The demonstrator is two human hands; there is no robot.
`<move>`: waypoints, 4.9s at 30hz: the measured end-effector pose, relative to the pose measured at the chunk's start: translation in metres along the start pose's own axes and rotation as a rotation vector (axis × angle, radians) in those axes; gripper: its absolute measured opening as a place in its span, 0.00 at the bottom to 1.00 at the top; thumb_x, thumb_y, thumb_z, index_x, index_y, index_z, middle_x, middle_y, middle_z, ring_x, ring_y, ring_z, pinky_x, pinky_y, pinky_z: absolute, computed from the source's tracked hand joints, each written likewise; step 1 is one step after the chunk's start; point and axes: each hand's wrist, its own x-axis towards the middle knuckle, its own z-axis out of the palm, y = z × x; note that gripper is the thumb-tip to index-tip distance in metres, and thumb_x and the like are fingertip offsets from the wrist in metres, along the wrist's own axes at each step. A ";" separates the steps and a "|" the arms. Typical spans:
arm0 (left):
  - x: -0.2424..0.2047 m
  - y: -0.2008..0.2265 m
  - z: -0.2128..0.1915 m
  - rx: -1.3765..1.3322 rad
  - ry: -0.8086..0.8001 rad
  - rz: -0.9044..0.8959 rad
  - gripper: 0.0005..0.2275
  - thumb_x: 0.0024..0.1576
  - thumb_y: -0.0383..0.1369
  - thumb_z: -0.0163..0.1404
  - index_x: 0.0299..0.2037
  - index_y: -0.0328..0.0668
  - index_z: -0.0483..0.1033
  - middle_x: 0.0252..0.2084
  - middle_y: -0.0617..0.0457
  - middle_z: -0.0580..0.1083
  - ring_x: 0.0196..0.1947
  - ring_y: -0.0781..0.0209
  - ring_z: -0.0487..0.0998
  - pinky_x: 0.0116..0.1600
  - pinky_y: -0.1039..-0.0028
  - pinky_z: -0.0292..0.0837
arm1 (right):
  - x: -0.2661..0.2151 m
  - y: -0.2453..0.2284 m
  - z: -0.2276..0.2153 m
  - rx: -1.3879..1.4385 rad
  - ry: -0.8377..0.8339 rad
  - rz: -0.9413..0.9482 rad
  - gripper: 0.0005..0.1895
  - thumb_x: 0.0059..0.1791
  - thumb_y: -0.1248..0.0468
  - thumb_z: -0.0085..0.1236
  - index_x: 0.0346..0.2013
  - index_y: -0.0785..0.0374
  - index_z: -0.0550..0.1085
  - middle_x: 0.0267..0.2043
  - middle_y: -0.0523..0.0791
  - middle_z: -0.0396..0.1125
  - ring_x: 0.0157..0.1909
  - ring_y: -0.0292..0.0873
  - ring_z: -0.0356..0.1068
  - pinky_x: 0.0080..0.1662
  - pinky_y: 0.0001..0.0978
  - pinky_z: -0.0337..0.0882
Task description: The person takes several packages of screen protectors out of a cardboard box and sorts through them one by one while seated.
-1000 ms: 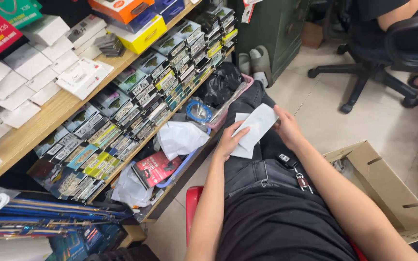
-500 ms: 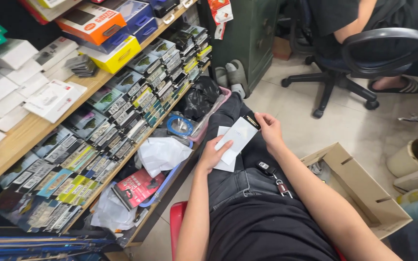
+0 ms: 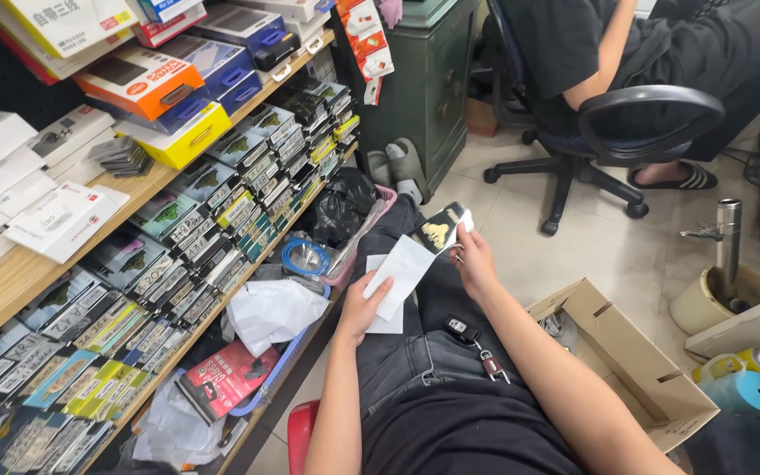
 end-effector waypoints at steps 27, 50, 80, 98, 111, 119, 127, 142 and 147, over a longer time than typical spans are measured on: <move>-0.014 0.022 0.007 0.077 -0.007 0.049 0.12 0.61 0.43 0.56 0.36 0.43 0.83 0.27 0.58 0.76 0.31 0.70 0.74 0.38 0.81 0.69 | 0.011 0.033 -0.004 -0.380 -0.215 -0.149 0.15 0.56 0.52 0.59 0.43 0.62 0.79 0.28 0.43 0.68 0.25 0.35 0.64 0.35 0.26 0.69; 0.008 -0.004 0.001 -0.019 0.023 0.025 0.13 0.62 0.42 0.54 0.45 0.41 0.82 0.34 0.57 0.79 0.36 0.69 0.77 0.43 0.77 0.74 | -0.070 -0.027 0.029 -0.662 -0.860 0.046 0.25 0.57 0.50 0.45 0.69 0.45 0.67 0.50 0.52 0.74 0.44 0.44 0.76 0.48 0.38 0.76; -0.005 0.004 0.000 0.066 -0.001 0.089 0.13 0.61 0.42 0.57 0.43 0.40 0.82 0.31 0.58 0.76 0.33 0.69 0.73 0.41 0.79 0.71 | -0.052 -0.026 0.024 -0.312 -0.535 0.127 0.32 0.56 0.42 0.43 0.75 0.29 0.53 0.78 0.45 0.49 0.63 0.52 0.68 0.58 0.44 0.72; 0.002 -0.006 -0.001 0.065 0.001 0.082 0.13 0.61 0.43 0.56 0.44 0.42 0.82 0.32 0.58 0.76 0.35 0.70 0.74 0.42 0.79 0.71 | -0.051 -0.024 0.024 -0.310 -0.593 0.202 0.32 0.55 0.40 0.43 0.74 0.29 0.56 0.71 0.51 0.58 0.59 0.52 0.68 0.56 0.42 0.70; 0.038 -0.051 -0.019 0.037 0.006 0.097 0.15 0.63 0.42 0.55 0.53 0.41 0.80 0.41 0.54 0.80 0.42 0.68 0.76 0.48 0.77 0.74 | -0.079 -0.034 0.033 -0.530 -0.797 0.203 0.28 0.55 0.47 0.48 0.69 0.49 0.68 0.47 0.49 0.75 0.44 0.41 0.75 0.49 0.35 0.77; 0.052 -0.073 -0.006 0.057 0.083 0.121 0.21 0.61 0.44 0.58 0.57 0.36 0.78 0.48 0.44 0.78 0.50 0.61 0.76 0.54 0.69 0.73 | -0.018 0.013 0.017 -0.277 -0.551 0.100 0.32 0.57 0.50 0.46 0.76 0.29 0.50 0.74 0.50 0.55 0.63 0.53 0.66 0.61 0.52 0.68; 0.041 -0.062 -0.012 0.083 0.118 0.149 0.28 0.60 0.49 0.56 0.62 0.32 0.73 0.60 0.37 0.73 0.64 0.49 0.71 0.66 0.60 0.67 | -0.115 -0.049 0.057 -0.669 -0.736 0.248 0.31 0.54 0.59 0.51 0.74 0.48 0.64 0.39 0.60 0.70 0.43 0.51 0.71 0.56 0.49 0.73; 0.026 -0.035 -0.013 0.017 -0.002 0.032 0.31 0.56 0.46 0.49 0.67 0.34 0.67 0.61 0.47 0.72 0.53 0.63 0.72 0.51 0.73 0.68 | -0.069 -0.014 0.044 -0.660 -0.630 0.073 0.33 0.55 0.58 0.37 0.77 0.45 0.50 0.83 0.33 0.37 0.49 0.46 0.60 0.55 0.47 0.65; 0.052 -0.081 -0.005 -0.007 0.149 0.139 0.25 0.60 0.47 0.57 0.60 0.34 0.74 0.57 0.37 0.75 0.59 0.51 0.74 0.59 0.63 0.72 | -0.069 0.001 0.032 -0.581 -0.760 0.128 0.25 0.58 0.59 0.47 0.71 0.53 0.67 0.36 0.54 0.69 0.39 0.48 0.72 0.53 0.48 0.76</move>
